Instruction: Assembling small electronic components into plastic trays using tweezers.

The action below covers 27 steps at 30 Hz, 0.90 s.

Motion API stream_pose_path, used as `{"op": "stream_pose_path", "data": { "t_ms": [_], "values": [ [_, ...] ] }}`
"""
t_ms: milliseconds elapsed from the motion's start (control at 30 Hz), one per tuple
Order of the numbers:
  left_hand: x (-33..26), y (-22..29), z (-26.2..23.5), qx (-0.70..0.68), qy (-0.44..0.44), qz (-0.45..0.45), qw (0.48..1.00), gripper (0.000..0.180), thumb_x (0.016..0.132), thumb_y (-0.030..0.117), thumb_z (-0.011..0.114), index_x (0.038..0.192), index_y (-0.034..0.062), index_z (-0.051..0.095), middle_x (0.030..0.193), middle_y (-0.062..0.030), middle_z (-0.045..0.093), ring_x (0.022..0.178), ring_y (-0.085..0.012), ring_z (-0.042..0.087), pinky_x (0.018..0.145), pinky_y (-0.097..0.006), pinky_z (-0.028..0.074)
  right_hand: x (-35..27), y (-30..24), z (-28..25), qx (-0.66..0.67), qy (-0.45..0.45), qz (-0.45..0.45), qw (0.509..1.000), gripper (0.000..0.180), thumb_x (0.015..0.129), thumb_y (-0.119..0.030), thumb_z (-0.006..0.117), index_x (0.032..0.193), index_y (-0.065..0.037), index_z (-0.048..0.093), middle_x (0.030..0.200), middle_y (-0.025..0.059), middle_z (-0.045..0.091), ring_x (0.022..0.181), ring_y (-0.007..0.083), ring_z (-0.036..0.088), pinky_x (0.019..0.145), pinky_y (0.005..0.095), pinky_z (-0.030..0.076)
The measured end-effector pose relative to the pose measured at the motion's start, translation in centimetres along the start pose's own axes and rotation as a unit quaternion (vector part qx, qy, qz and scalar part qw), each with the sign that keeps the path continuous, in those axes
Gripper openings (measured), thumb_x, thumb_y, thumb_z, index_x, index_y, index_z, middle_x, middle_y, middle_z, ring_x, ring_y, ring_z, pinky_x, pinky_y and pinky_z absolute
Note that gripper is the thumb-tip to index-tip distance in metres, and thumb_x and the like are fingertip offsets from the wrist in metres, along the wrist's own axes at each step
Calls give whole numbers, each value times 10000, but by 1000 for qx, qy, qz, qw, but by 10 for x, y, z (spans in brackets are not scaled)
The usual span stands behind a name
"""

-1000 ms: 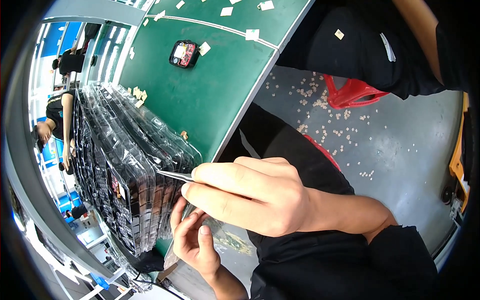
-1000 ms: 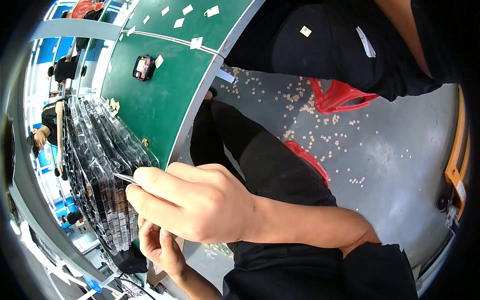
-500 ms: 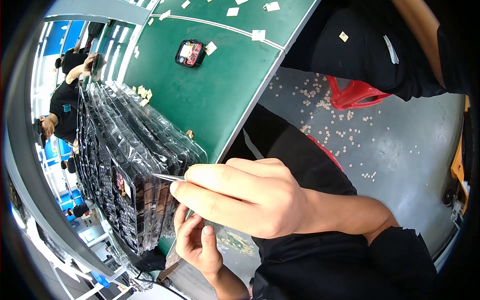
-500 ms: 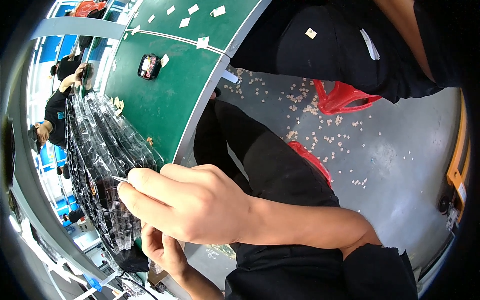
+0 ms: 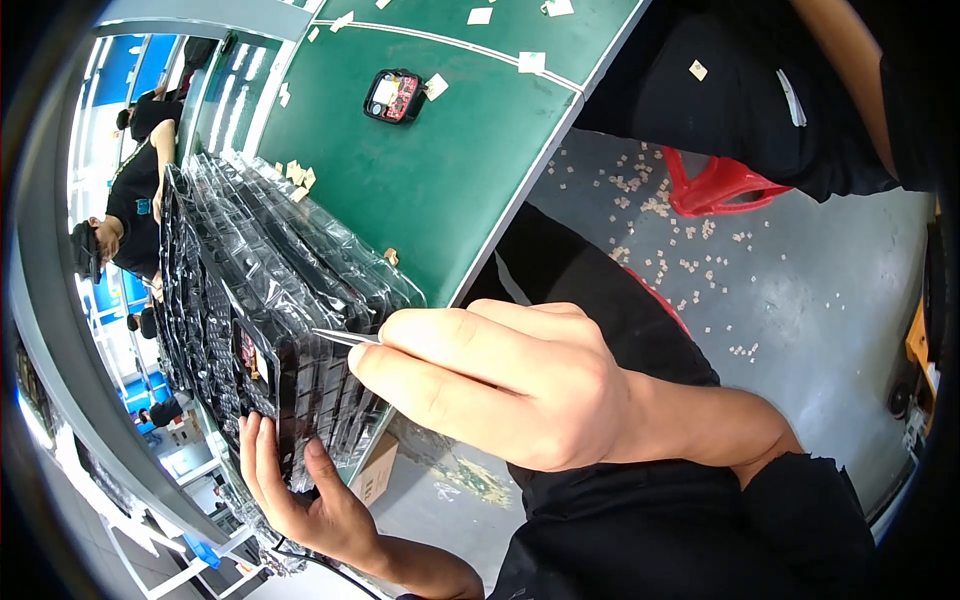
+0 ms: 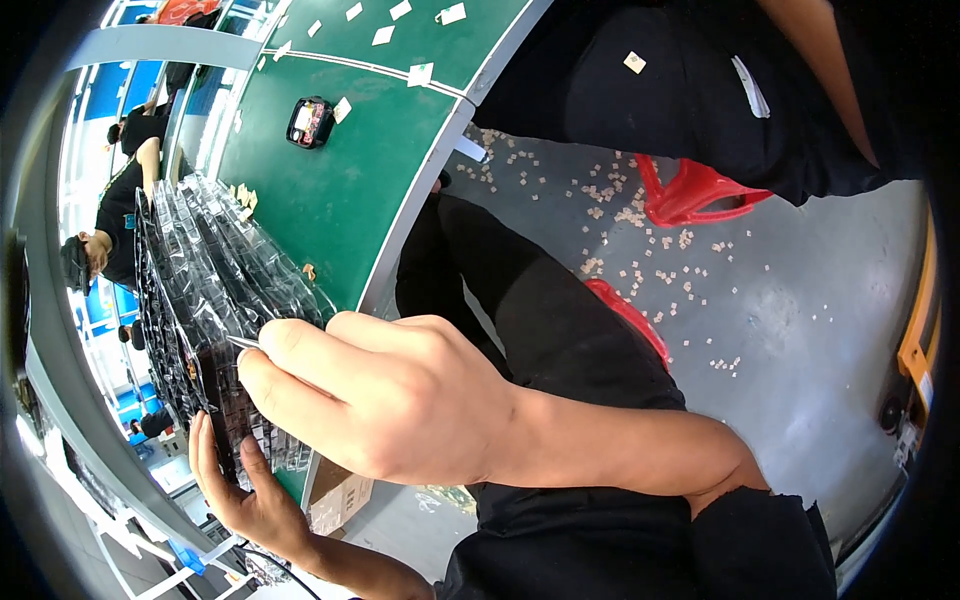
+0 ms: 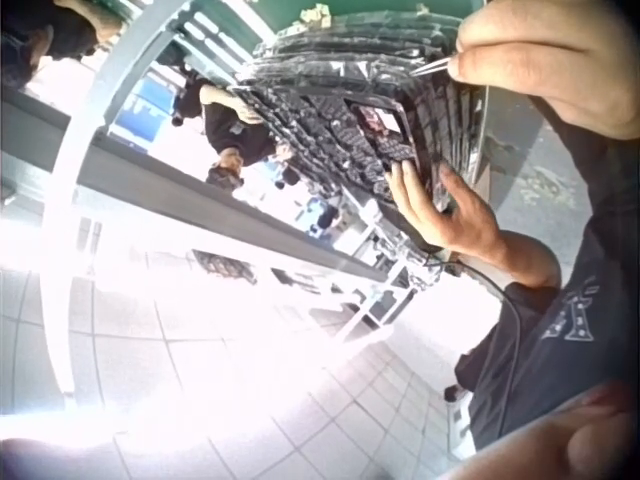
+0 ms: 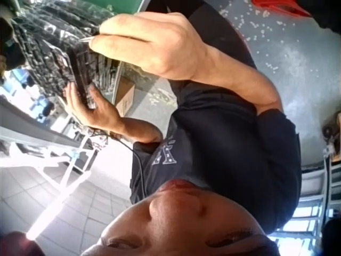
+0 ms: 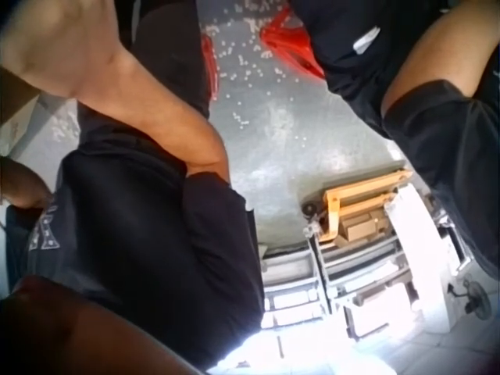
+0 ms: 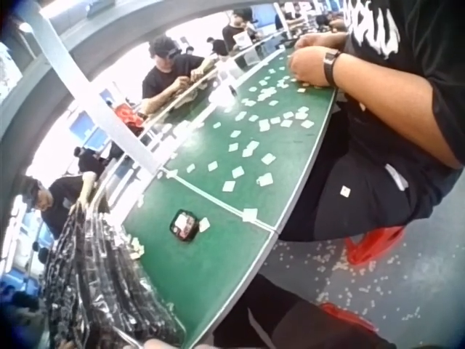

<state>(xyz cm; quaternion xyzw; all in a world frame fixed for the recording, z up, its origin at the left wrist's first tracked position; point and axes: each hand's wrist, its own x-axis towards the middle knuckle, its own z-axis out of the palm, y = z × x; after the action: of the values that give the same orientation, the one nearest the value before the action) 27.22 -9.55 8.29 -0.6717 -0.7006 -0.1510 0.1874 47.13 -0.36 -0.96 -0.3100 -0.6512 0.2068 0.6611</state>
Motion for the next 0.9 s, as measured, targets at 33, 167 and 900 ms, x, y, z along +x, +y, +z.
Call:
{"op": "stream_pose_path", "data": {
  "t_ms": [33, 167, 900],
  "values": [
    [-1, -5, -2, -34, 13, -10, 999, 338, 957, 12, 651, 1286, -58, 619, 1330, -211, 624, 1264, -368, 592, 1108, -460, 430, 1, 0, 0, 0, 2, -1, 1000, 296, 770, -101, 685, 1040, 21, 682, 985, 69, 643, 620, 134, 583, 487, 230, 494],
    [-11, -22, -1, -112, 74, -48, 990, 325, 1015, 0, 597, 1332, -72, 601, 1271, -151, 674, 1146, -226, 641, 1032, -349, 490, 1, -2, 0, -6, 6, -3, 1000, 292, 767, -98, 687, 1036, 17, 685, 970, 65, 639, 613, 134, 579, 484, 232, 492],
    [-10, -20, -5, -141, 114, -89, 979, 283, 1067, 102, 558, 1290, -58, 628, 1188, -128, 687, 1054, -183, 645, 945, -303, 515, 5, -6, 2, -3, 5, -18, 1000, 291, 766, -77, 699, 1038, 24, 689, 994, 109, 658, 639, 146, 631, 504, 242, 516]
  ]
}}
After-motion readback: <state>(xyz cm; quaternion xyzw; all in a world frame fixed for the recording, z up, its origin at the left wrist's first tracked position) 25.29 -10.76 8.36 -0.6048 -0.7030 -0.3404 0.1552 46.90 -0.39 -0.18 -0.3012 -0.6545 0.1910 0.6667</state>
